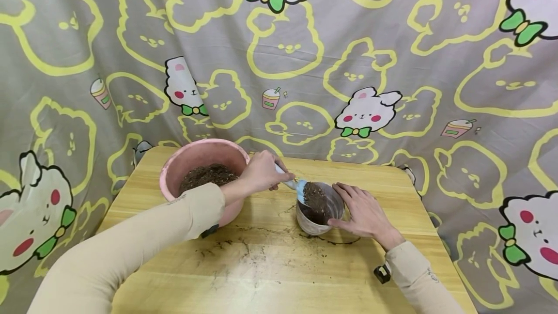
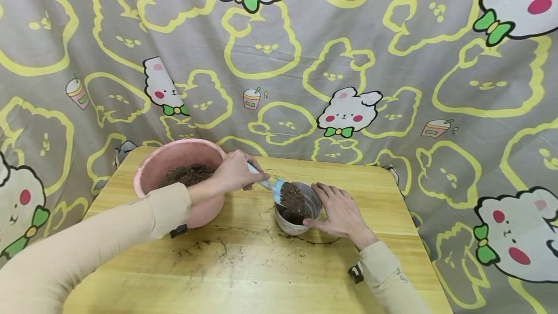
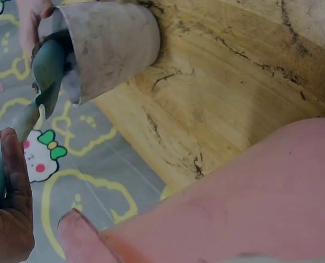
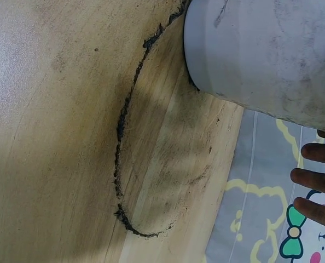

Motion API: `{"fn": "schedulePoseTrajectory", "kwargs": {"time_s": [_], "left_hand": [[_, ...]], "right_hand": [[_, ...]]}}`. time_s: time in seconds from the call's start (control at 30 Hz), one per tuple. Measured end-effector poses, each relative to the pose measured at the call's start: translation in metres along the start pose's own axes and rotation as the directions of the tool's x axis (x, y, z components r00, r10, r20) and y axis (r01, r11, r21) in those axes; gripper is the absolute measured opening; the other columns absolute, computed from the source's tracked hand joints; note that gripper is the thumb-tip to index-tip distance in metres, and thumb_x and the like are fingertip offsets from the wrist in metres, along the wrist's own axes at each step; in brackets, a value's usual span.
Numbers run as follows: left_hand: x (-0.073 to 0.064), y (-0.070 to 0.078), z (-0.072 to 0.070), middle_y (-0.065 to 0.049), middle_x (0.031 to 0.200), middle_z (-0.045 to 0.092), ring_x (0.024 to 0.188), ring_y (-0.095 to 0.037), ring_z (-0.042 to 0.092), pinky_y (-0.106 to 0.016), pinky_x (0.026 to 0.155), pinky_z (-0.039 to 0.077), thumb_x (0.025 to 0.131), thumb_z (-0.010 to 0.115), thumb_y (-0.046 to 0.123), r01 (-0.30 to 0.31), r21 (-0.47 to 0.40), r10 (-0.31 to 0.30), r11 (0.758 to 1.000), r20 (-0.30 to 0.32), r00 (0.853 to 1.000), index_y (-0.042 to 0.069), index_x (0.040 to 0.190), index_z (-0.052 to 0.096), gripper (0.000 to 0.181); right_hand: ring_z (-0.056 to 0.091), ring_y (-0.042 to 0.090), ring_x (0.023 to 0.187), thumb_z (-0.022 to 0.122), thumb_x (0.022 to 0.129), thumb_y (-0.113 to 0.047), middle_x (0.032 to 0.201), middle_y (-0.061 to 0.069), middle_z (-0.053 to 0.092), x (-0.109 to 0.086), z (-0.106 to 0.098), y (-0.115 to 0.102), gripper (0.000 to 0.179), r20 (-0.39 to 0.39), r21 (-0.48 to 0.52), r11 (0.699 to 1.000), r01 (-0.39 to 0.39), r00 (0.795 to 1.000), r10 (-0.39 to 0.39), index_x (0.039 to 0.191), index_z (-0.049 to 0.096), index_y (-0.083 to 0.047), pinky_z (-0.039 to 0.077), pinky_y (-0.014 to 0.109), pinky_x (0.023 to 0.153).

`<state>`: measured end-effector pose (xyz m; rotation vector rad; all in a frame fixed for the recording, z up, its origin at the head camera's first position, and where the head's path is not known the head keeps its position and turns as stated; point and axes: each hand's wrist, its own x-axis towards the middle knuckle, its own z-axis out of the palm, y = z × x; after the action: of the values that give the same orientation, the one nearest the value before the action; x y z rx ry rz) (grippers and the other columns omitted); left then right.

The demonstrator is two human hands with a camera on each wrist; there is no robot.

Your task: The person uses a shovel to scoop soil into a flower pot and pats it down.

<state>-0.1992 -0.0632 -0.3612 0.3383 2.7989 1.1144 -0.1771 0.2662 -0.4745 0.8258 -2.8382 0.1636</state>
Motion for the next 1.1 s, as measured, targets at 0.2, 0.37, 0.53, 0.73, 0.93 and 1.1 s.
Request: {"fn": "schedulePoseTrajectory", "kwargs": {"time_s": [0.2, 0.37, 0.53, 0.73, 0.93, 1.1], "left_hand": [[0.003, 0.006, 0.008, 0.004, 0.059, 0.072, 0.052, -0.016, 0.072, -0.025, 0.056, 0.055, 0.089, 0.085, 0.039, -0.038, 0.032, 0.036, 0.999, 0.046, 0.998, 0.02, 0.086, 0.08, 0.021], [0.004, 0.009, 0.011, 0.008, 0.062, 0.071, 0.046, -0.006, 0.066, -0.03, 0.074, 0.061, 0.089, 0.085, 0.037, -0.116, 0.106, 0.112, 0.988, 0.044, 0.993, 0.019, 0.086, 0.081, 0.019], [0.003, 0.013, 0.01, 0.006, 0.063, 0.072, 0.049, -0.005, 0.063, -0.033, 0.076, 0.06, 0.091, 0.084, 0.037, -0.177, 0.177, 0.173, 0.968, 0.04, 0.984, 0.017, 0.092, 0.082, 0.02], [0.003, 0.016, 0.007, 0.001, 0.087, 0.081, 0.067, -0.009, 0.064, -0.028, 0.07, 0.056, 0.09, 0.084, 0.036, -0.223, 0.244, 0.223, 0.944, 0.026, 0.974, 0.017, 0.09, 0.083, 0.019], [0.002, 0.017, 0.005, 0.0, 0.091, 0.082, 0.073, -0.012, 0.068, -0.032, 0.075, 0.058, 0.09, 0.085, 0.036, -0.23, 0.243, 0.232, 0.942, 0.022, 0.972, 0.017, 0.091, 0.083, 0.019], [0.001, 0.014, 0.003, -0.002, 0.095, 0.082, 0.081, -0.015, 0.07, -0.033, 0.079, 0.058, 0.089, 0.086, 0.037, -0.211, 0.226, 0.213, 0.951, 0.016, 0.977, 0.017, 0.091, 0.083, 0.021]], "right_hand": [[0.06, 0.043, 0.136, 0.074, 0.081, -0.075, 0.157, 0.014, 0.055, 0.0, -0.001, 0.0, 0.103, -0.001, -0.002, 1.0, -0.005, 1.0, 0.005, 0.159, 0.046, -0.014, 0.051, 0.062, 0.107], [0.061, 0.043, 0.135, 0.071, 0.081, -0.078, 0.157, 0.014, 0.056, 0.0, -0.001, -0.001, 0.104, -0.004, -0.015, 1.0, 0.0, 1.0, 0.0, 0.159, 0.046, -0.014, 0.051, 0.061, 0.107], [0.061, 0.043, 0.134, 0.071, 0.081, -0.077, 0.156, 0.014, 0.056, 0.0, -0.002, -0.001, 0.104, -0.007, -0.02, 1.0, 0.002, 1.0, -0.003, 0.159, 0.046, -0.014, 0.052, 0.061, 0.106], [0.062, 0.043, 0.134, 0.074, 0.08, -0.074, 0.154, 0.016, 0.058, 0.0, -0.002, -0.001, 0.103, -0.02, -0.014, 1.0, 0.001, 1.0, -0.002, 0.158, 0.048, -0.013, 0.051, 0.061, 0.106], [0.061, 0.044, 0.134, 0.074, 0.08, -0.075, 0.155, 0.016, 0.057, -0.001, -0.002, -0.001, 0.103, -0.02, -0.009, 1.0, -0.001, 1.0, 0.001, 0.158, 0.048, -0.013, 0.051, 0.062, 0.107], [0.061, 0.044, 0.133, 0.071, 0.081, -0.077, 0.155, 0.016, 0.057, -0.002, -0.001, -0.001, 0.104, -0.021, -0.012, 1.0, 0.001, 1.0, -0.001, 0.158, 0.047, -0.013, 0.051, 0.062, 0.107]]}}
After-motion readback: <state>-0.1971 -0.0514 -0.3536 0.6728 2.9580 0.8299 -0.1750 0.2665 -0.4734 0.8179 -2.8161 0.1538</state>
